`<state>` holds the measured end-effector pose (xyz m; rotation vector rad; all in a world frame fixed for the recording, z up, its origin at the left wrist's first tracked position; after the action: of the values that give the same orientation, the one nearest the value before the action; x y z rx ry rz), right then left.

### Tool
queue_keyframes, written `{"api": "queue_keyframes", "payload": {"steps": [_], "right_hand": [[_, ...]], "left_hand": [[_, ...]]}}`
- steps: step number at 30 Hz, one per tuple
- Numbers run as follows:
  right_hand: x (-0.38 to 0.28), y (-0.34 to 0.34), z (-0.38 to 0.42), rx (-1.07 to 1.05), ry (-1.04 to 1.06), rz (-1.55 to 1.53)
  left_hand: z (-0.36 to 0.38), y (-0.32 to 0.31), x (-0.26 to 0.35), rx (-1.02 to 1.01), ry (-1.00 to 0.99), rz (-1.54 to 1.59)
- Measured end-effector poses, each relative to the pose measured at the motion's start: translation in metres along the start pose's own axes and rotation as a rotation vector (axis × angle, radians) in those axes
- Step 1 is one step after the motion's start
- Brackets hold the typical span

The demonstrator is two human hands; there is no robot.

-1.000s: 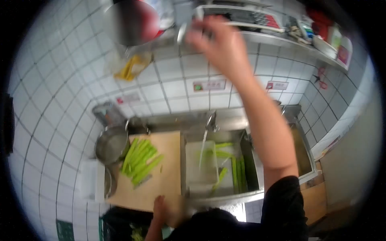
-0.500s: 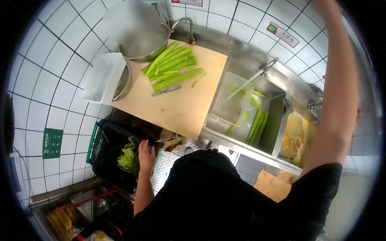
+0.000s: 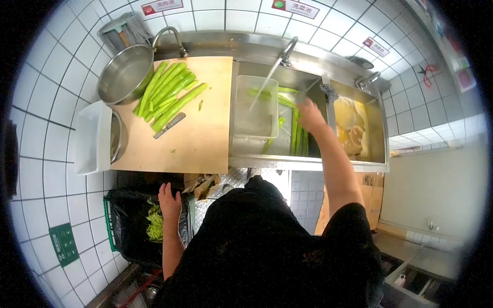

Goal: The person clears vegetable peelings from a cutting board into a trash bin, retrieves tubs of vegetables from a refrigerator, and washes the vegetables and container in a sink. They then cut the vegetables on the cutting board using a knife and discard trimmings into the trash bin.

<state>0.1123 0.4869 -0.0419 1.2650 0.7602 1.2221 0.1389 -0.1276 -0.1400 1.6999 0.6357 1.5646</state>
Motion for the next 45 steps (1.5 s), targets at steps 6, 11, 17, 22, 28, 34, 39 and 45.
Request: {"api": "queue_keyframes", "payload": {"steps": [6, 11, 17, 22, 28, 34, 39, 45], "right_hand": [[0.023, -0.082, 0.103, -0.268, -0.147, -0.25], [0.042, -0.104, 0.135, -0.329, -0.193, -0.228], [0.045, -0.098, 0.11, -0.216, -0.184, -0.262], [0.041, -0.089, 0.042, -0.027, -0.205, -0.248], [0.051, -0.08, -0.075, 0.288, -0.174, -0.146], [0.074, -0.09, -0.213, 0.338, -0.047, -0.189], [0.08, -0.11, -0.306, 0.366, 0.053, -0.105], [0.079, -0.116, -0.347, 0.384, 0.136, -0.03]], "left_hand": [[-0.045, 0.022, 0.007, -0.123, 0.009, -0.154], [-0.098, 0.038, 0.042, -0.047, -0.134, -0.073], [-0.131, 0.084, 0.115, -0.049, 0.134, 0.619], [-0.098, 0.055, 0.082, 0.108, 0.099, -0.456], [0.046, 0.022, 0.038, 0.155, 0.599, -0.442], [0.291, -0.056, 0.027, 0.073, 1.222, -0.312], [0.474, -0.128, 0.115, -0.081, 1.706, -0.116], [0.602, -0.223, 0.217, -0.737, 1.325, -0.309]]}}
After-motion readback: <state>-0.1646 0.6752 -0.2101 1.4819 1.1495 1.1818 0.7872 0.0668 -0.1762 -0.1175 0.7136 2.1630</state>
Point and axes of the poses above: each hand's wrist, its own z-axis away from the middle knuckle, its own y-axis out of the back of the hand, x = y × z, the point moved 1 cm from there along -z, towards the middle knuckle, and after that the axes turned 13 degrees about z, right-handed, at the moved point
